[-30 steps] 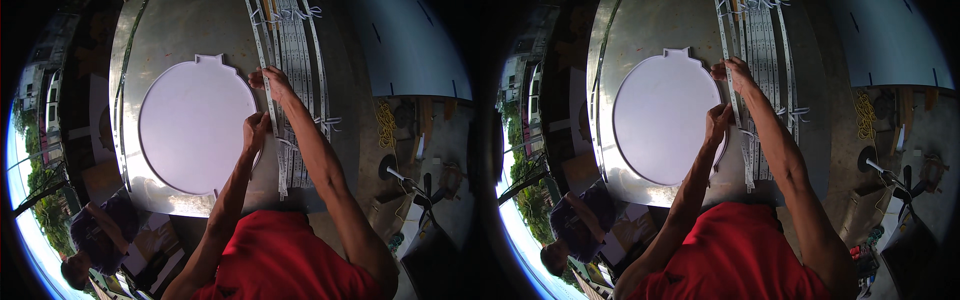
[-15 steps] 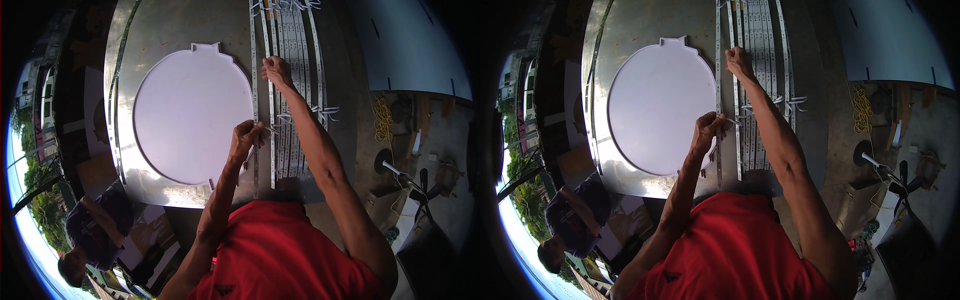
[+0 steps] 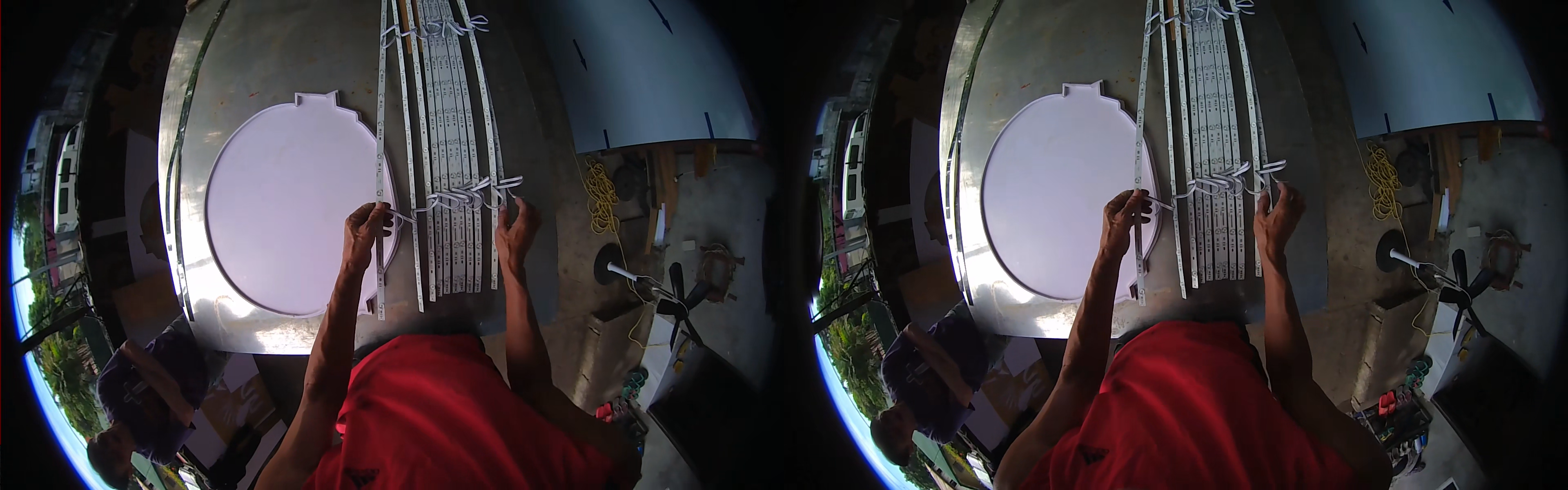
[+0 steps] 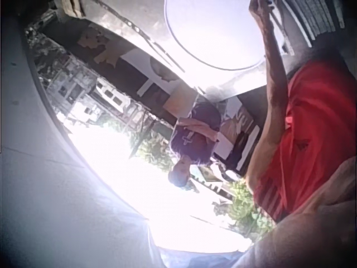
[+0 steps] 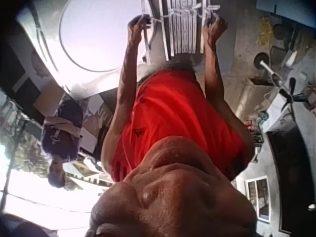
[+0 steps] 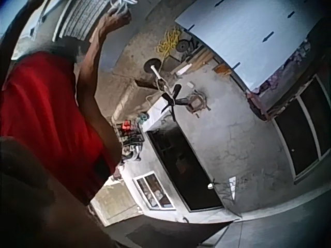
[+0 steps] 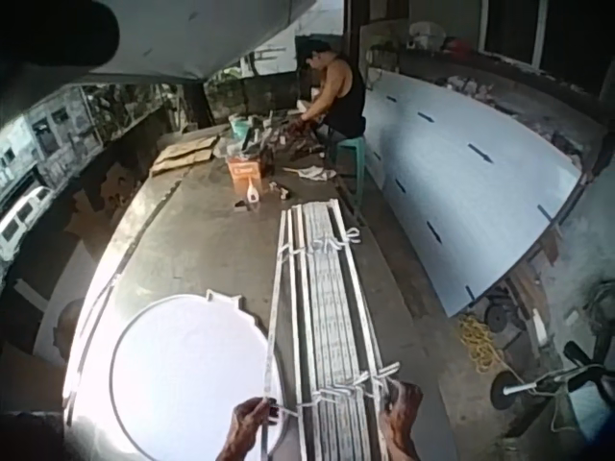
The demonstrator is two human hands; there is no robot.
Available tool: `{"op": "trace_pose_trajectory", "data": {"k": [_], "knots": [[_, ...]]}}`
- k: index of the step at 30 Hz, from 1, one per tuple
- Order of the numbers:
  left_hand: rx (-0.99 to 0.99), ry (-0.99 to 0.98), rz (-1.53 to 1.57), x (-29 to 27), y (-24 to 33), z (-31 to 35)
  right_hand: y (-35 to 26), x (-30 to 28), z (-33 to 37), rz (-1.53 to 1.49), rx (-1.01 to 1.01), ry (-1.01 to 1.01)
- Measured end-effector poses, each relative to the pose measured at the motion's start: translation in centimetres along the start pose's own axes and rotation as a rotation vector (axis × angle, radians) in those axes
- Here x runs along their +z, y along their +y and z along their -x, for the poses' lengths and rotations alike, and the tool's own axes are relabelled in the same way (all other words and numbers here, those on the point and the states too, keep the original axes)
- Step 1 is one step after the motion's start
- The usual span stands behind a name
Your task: The person arranges a white circular plastic base on a metal workbench and places several long white plastic strips across it. They then pick up a metal frame and wipe it with a dark cloth.
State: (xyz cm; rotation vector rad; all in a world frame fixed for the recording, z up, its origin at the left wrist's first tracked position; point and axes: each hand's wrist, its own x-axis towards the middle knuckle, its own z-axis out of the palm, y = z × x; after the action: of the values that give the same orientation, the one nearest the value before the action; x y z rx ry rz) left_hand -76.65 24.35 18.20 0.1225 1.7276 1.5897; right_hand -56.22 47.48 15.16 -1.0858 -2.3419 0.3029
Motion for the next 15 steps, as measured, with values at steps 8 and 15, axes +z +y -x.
{"op": "trace_pose_trajectory", "data": {"k": [8, 15], "knots": [[0.154, 0.132, -0.185, 2.8, -2.0, -0.4, 1.6, 1.1, 3.3, -0.305, 0.468, -0.353], [0.300, 0.293, -0.569, 6.4, -1.4, 0.4, -2.3, 1.2, 4.8, 0.109, 0.275, -0.305]]}}
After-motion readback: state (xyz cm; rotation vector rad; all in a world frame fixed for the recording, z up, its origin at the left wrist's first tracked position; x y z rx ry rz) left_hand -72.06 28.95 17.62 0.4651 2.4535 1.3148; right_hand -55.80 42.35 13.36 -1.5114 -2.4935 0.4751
